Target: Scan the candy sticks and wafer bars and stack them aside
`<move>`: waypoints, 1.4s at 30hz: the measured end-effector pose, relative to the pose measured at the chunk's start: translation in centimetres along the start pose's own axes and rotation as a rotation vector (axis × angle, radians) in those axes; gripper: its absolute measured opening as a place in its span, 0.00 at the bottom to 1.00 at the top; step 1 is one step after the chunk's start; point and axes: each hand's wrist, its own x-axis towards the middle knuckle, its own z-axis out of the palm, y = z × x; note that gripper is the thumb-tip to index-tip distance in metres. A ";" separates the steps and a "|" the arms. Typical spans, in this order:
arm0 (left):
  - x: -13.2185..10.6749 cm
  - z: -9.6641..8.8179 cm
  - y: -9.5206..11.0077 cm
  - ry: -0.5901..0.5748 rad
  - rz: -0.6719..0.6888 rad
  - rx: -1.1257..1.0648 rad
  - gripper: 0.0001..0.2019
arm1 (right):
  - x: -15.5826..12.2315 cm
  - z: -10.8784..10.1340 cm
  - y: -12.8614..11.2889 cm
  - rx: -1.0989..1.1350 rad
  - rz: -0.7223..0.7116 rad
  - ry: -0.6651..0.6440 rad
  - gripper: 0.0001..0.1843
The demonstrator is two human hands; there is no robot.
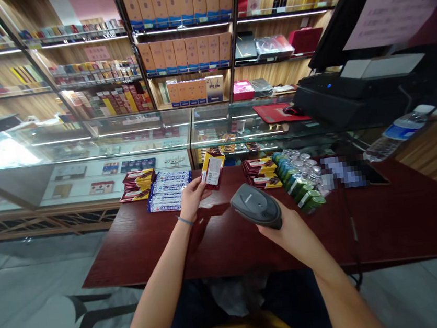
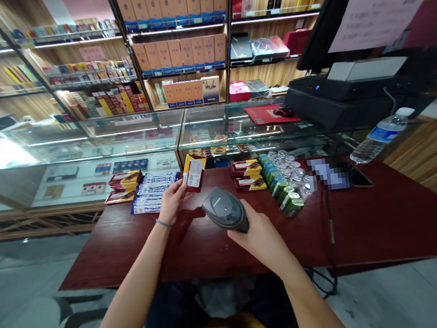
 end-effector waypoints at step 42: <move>0.2 -28.1 5.3 0.432 0.155 1.333 0.16 | -1.5 -0.4 1.1 0.109 0.118 0.135 0.22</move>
